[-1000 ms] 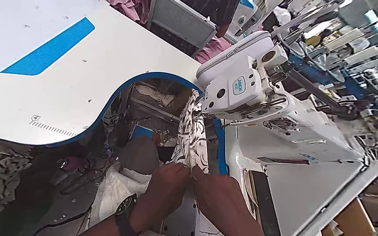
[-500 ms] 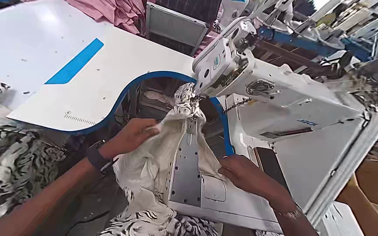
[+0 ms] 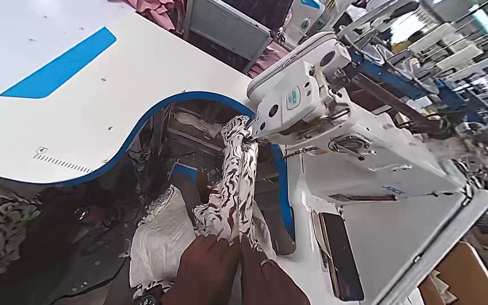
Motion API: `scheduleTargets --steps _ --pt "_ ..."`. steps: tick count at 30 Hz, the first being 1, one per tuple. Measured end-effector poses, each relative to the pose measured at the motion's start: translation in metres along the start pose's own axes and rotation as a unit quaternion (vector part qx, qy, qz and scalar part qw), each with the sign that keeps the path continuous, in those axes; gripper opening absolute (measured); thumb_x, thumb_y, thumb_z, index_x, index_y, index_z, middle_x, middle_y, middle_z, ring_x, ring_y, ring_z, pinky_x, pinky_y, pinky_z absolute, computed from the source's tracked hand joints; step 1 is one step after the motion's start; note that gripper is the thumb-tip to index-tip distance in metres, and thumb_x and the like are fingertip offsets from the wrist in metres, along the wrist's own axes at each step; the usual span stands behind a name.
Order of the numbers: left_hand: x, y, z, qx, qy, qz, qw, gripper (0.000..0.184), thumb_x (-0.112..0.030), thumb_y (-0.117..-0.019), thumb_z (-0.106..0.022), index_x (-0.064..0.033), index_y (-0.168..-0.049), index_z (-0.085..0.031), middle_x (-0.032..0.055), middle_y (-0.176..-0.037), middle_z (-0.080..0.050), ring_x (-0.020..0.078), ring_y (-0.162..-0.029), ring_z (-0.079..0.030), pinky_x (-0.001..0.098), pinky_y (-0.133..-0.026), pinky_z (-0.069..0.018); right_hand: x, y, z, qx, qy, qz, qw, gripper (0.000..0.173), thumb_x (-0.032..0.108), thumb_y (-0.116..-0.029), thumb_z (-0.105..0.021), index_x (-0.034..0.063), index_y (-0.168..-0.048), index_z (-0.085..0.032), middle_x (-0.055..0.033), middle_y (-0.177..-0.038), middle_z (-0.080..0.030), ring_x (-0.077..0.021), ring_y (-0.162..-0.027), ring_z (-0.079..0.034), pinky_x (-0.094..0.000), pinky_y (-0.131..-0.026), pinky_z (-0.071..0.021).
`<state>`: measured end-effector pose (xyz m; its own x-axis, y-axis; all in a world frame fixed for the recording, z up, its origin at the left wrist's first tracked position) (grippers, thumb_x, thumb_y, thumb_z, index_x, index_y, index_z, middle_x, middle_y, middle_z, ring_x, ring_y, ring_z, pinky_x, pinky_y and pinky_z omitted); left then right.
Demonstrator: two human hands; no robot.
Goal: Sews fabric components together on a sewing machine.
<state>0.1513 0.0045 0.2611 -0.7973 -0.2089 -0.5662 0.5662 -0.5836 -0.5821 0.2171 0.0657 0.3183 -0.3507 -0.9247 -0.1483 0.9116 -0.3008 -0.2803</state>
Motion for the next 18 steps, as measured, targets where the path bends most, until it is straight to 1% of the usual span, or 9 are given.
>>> scheduleTargets --steps 2,3,5,6,8,10,14,16,18 --pt "0.004 -0.008 -0.003 0.043 0.020 0.023 0.999 0.019 -0.013 -0.0930 -0.057 -0.0062 -0.086 -0.074 0.0047 -0.057 -0.060 0.0196 -0.048 -0.060 0.0324 -0.044 -0.0459 -0.001 -0.010 -0.002 0.020 -0.001 -0.004 1.000 0.021 0.007 -0.0932 -0.061 -0.0003 -0.101 -0.079 -0.0083 -0.070 -0.073 -0.0200 -0.058 -0.069 -0.0289 -0.053 -0.0515" --pt "0.006 -0.012 -0.004 0.068 0.039 0.044 0.996 0.020 -0.012 -0.0940 -0.057 -0.0032 -0.091 -0.075 0.0063 -0.057 -0.062 0.0210 -0.047 -0.061 0.0340 -0.043 -0.0467 -0.003 -0.015 -0.004 0.032 -0.004 -0.006 0.999 0.022 0.008 -0.0939 -0.060 0.0001 -0.103 -0.079 -0.0083 -0.072 -0.073 -0.0207 -0.061 -0.069 -0.0297 -0.056 -0.0517" --pt "0.011 -0.019 -0.007 0.109 0.079 0.075 0.988 0.024 -0.010 -0.0966 -0.057 0.0015 -0.104 -0.077 0.0084 -0.058 -0.064 0.0231 -0.046 -0.062 0.0364 -0.042 -0.0478 -0.007 -0.024 -0.009 0.056 -0.017 -0.014 0.998 0.024 0.007 -0.0942 -0.059 -0.0015 -0.108 -0.078 -0.0101 -0.074 -0.073 -0.0230 -0.064 -0.070 -0.0315 -0.059 -0.0533" --pt "0.014 -0.022 -0.008 0.121 0.092 0.085 0.985 0.025 -0.010 -0.0964 -0.056 0.0021 -0.106 -0.076 0.0086 -0.058 -0.064 0.0233 -0.046 -0.062 0.0369 -0.042 -0.0477 -0.008 -0.028 -0.011 0.063 -0.022 -0.023 0.997 0.024 0.007 -0.0954 -0.059 -0.0017 -0.107 -0.078 -0.0105 -0.076 -0.074 -0.0231 -0.065 -0.071 -0.0314 -0.060 -0.0545" --pt "0.020 -0.030 -0.014 0.132 0.106 0.099 0.981 0.023 -0.010 -0.0955 -0.056 0.0004 -0.099 -0.076 0.0081 -0.057 -0.063 0.0235 -0.046 -0.061 0.0376 -0.041 -0.0466 -0.010 -0.036 -0.017 0.069 -0.028 -0.031 0.997 0.024 0.006 -0.0951 -0.059 -0.0027 -0.107 -0.077 -0.0102 -0.076 -0.075 -0.0225 -0.066 -0.071 -0.0304 -0.061 -0.0550" --pt "0.027 -0.038 -0.020 0.142 0.125 0.109 0.976 0.022 -0.011 -0.0953 -0.057 -0.0011 -0.099 -0.077 0.0081 -0.058 -0.063 0.0238 -0.047 -0.062 0.0384 -0.041 -0.0465 -0.014 -0.043 -0.023 0.071 -0.035 -0.032 0.996 0.027 0.003 -0.0938 -0.058 -0.0049 -0.113 -0.076 -0.0112 -0.074 -0.072 -0.0229 -0.063 -0.068 -0.0308 -0.058 -0.0534" --pt "0.041 -0.043 -0.039 0.094 0.179 0.117 0.972 0.025 -0.014 -0.0963 -0.052 -0.0047 -0.094 -0.075 0.0041 -0.056 -0.059 0.0190 -0.045 -0.058 0.0355 -0.040 -0.0437 -0.020 -0.060 -0.031 0.059 -0.016 -0.042 0.997 0.028 0.003 -0.0911 -0.061 -0.0022 -0.113 -0.077 -0.0105 -0.071 -0.070 -0.0222 -0.058 -0.065 -0.0303 -0.053 -0.0495" --pt "0.047 -0.047 -0.049 0.067 0.212 0.127 0.967 0.027 -0.014 -0.0966 -0.050 -0.0038 -0.095 -0.075 0.0041 -0.056 -0.060 0.0182 -0.046 -0.059 0.0353 -0.041 -0.0452 -0.022 -0.070 -0.035 0.050 -0.010 -0.044 0.998 0.029 0.003 -0.0893 -0.061 -0.0020 -0.113 -0.077 -0.0110 -0.071 -0.070 -0.0236 -0.058 -0.065 -0.0320 -0.051 -0.0502" --pt "0.053 -0.052 -0.057 0.058 0.251 0.142 0.956 0.028 -0.013 -0.0974 -0.049 -0.0029 -0.095 -0.075 0.0047 -0.057 -0.059 0.0181 -0.047 -0.058 0.0362 -0.043 -0.0453 -0.025 -0.077 -0.041 0.028 -0.011 -0.043 0.999 0.029 0.004 -0.0886 -0.060 -0.0027 -0.112 -0.077 -0.0113 -0.066 -0.067 -0.0255 -0.054 -0.064 -0.0340 -0.048 -0.0488"
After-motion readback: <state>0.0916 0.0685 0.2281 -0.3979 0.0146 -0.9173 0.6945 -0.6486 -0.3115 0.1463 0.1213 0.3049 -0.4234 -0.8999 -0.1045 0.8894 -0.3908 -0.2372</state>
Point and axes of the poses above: each hand's wrist, its own y-axis away from the middle knuckle, its own z-axis out of the back of the hand, x = y × z, the point moved 6 cm from there along -y, towards the middle knuckle
